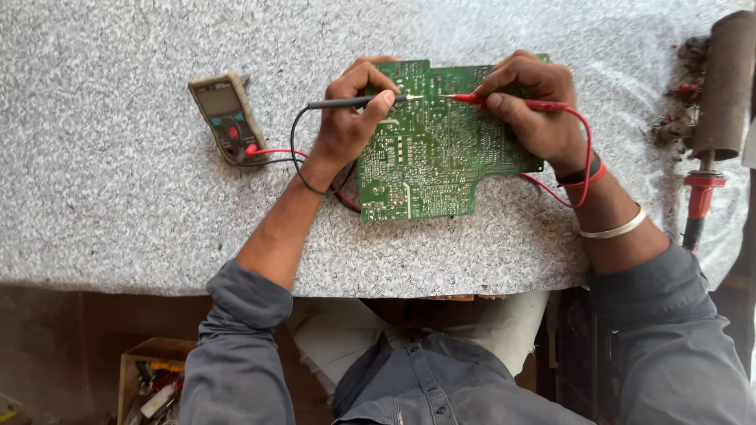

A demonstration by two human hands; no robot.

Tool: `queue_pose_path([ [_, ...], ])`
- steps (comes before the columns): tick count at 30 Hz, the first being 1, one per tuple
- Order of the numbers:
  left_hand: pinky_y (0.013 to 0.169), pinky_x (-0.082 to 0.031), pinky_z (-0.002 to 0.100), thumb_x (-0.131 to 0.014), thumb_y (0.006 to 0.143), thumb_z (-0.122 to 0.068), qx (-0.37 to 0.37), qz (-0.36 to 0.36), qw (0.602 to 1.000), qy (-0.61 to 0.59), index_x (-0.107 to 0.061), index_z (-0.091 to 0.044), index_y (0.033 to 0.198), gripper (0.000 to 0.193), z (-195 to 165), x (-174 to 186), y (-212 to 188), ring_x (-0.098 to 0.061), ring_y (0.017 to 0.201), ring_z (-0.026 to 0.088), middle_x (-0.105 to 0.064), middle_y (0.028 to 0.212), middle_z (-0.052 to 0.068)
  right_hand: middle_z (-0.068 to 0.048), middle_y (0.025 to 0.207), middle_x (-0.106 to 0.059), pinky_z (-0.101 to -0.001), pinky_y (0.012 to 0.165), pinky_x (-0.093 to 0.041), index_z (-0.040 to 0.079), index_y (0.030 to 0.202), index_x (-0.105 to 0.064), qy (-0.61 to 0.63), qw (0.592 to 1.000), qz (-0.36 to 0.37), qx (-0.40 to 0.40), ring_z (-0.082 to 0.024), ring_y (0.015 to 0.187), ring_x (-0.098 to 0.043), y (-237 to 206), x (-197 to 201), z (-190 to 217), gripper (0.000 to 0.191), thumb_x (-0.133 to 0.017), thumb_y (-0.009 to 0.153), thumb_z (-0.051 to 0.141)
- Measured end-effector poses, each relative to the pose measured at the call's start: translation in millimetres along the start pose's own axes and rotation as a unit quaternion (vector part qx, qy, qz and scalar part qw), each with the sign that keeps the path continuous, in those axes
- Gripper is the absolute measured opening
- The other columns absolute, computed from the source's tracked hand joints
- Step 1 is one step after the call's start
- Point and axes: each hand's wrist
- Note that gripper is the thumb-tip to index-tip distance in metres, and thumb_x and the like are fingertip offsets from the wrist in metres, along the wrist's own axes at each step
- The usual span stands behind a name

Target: The person holds a green circuit board on a workbench and probes its components with the red and black leads of a multimeter, repositioning the board and moving the probe tips to different points across the board to test it.

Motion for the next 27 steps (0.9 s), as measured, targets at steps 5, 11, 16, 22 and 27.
queue_pose_path([
  [5,0.104,-0.05,0.041,-0.061,0.095,-0.031,0.001,0.003,1.0,0.017,-0.066,-0.003,0.083,0.031,4,-1,4,-0.065,0.113,0.022,-0.054,0.072,0.005,-0.008,0.094,-0.067,-0.0248,0.074,-0.05,0.0,0.104,-0.072,0.017,0.999,-0.001,-0.039,-0.011,0.082,-0.063,-3,0,-3,0.017,-0.068,0.102,0.016],
  [11,0.081,-0.05,0.037,-0.06,0.097,-0.029,-0.048,0.002,0.999,0.015,-0.065,-0.002,0.083,0.031,11,0,5,-0.06,0.12,0.026,-0.055,0.077,0.005,-0.008,0.101,-0.069,-0.0253,0.082,-0.051,0.0,0.108,-0.074,-0.021,1.0,0.013,-0.014,-0.012,0.092,-0.066,-2,0,-8,0.017,-0.072,0.11,0.017],
  [16,0.078,-0.05,0.034,-0.064,0.099,-0.028,-0.002,0.009,1.0,0.008,-0.068,-0.002,0.089,0.029,16,3,1,-0.063,0.105,0.018,-0.066,0.11,0.013,-0.008,0.098,-0.071,-0.0257,0.082,-0.05,0.001,0.11,-0.076,-0.053,0.998,0.015,-0.013,-0.013,0.092,-0.062,-1,-1,-10,0.018,-0.074,0.109,0.019],
  [22,0.076,-0.049,0.034,-0.065,0.099,-0.03,-0.025,0.005,1.0,0.002,-0.067,-0.001,0.087,0.031,21,5,1,-0.064,0.103,0.016,-0.067,0.114,0.016,-0.009,0.099,-0.071,-0.0261,0.084,-0.05,0.0,0.109,-0.076,-0.046,0.999,0.013,-0.011,-0.013,0.093,-0.063,0,-2,-11,0.02,-0.073,0.11,0.02],
  [27,0.075,-0.048,0.032,-0.064,0.101,-0.035,-0.036,0.003,0.999,0.014,-0.066,-0.002,0.086,0.036,24,5,-1,-0.064,0.105,0.017,-0.067,0.11,0.015,-0.009,0.101,-0.071,-0.0264,0.086,-0.051,0.0,0.11,-0.076,-0.037,0.999,0.015,-0.011,-0.013,0.095,-0.064,-2,-5,-13,0.019,-0.071,0.108,0.018],
])
Point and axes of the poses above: each hand's wrist, its own y-axis towards the middle knuckle, its own x-axis out of the back of the hand, z = x × y
